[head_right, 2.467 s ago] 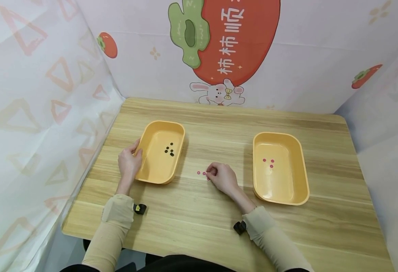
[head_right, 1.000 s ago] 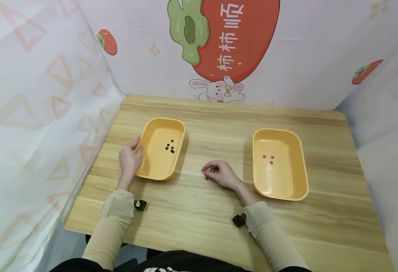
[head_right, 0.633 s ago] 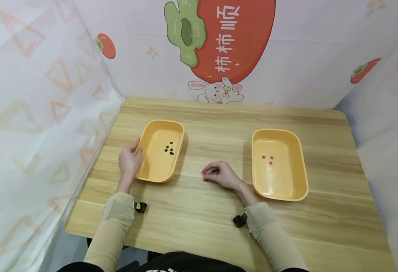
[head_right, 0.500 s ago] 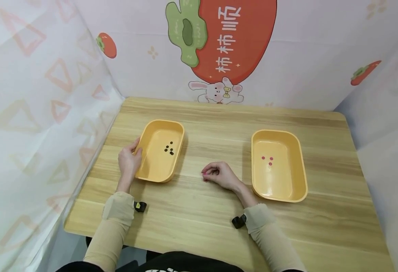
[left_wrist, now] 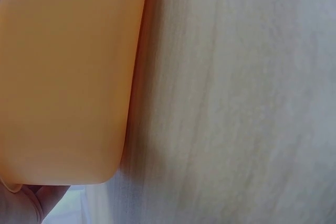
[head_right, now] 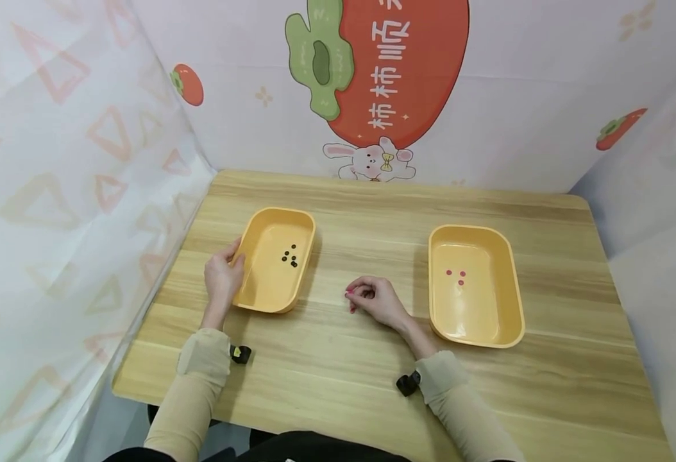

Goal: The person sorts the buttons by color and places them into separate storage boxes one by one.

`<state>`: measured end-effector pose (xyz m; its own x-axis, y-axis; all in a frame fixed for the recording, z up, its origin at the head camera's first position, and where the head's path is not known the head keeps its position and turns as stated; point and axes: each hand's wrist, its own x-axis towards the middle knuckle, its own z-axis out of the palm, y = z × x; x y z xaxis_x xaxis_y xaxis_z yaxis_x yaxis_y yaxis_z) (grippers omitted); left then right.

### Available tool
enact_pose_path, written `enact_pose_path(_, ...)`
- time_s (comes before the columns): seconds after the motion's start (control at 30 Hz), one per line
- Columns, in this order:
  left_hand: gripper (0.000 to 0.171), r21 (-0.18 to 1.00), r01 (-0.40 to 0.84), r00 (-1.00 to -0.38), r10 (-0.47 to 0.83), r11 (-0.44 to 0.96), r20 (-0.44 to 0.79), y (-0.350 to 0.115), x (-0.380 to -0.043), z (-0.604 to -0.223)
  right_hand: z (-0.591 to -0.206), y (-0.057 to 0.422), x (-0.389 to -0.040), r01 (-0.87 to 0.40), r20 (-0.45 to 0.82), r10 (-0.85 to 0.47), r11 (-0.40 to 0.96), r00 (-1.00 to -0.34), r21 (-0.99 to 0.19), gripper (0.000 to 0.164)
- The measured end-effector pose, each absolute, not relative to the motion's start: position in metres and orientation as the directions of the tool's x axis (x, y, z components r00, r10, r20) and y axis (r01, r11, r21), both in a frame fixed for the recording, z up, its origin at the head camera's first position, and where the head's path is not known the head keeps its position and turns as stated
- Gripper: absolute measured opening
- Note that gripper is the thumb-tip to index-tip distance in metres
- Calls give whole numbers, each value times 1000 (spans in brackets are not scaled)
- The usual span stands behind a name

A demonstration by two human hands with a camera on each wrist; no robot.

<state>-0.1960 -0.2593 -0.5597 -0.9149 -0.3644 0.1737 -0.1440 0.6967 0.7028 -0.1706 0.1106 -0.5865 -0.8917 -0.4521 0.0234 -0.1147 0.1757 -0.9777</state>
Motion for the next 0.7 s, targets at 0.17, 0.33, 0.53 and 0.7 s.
enact_pose_path(0.17, 45, 690, -168, -918, -367, 704, 151, -254, -194, -553, -578, 110, -161, -107, 14, -369, 232, -929, -967, 16)
enact_pose_path(0.33, 44, 697, -151, -911, -372, 701, 177, -254, -195, -551, -560, 113, -148, -168, 80, -306, 271, -949, -948, 12)
enact_pose_path(0.53, 45, 715, -156, -909, -382, 682, 166, -256, -197, -556, -534, 126, -133, -275, 204, -284, 240, -937, -931, 12)
enact_pose_path(0.7, 43, 709, -167, -909, -385, 685, 159, -252, -193, -547, -517, 146, -124, -334, 281, -227, 243, -932, -911, 14)
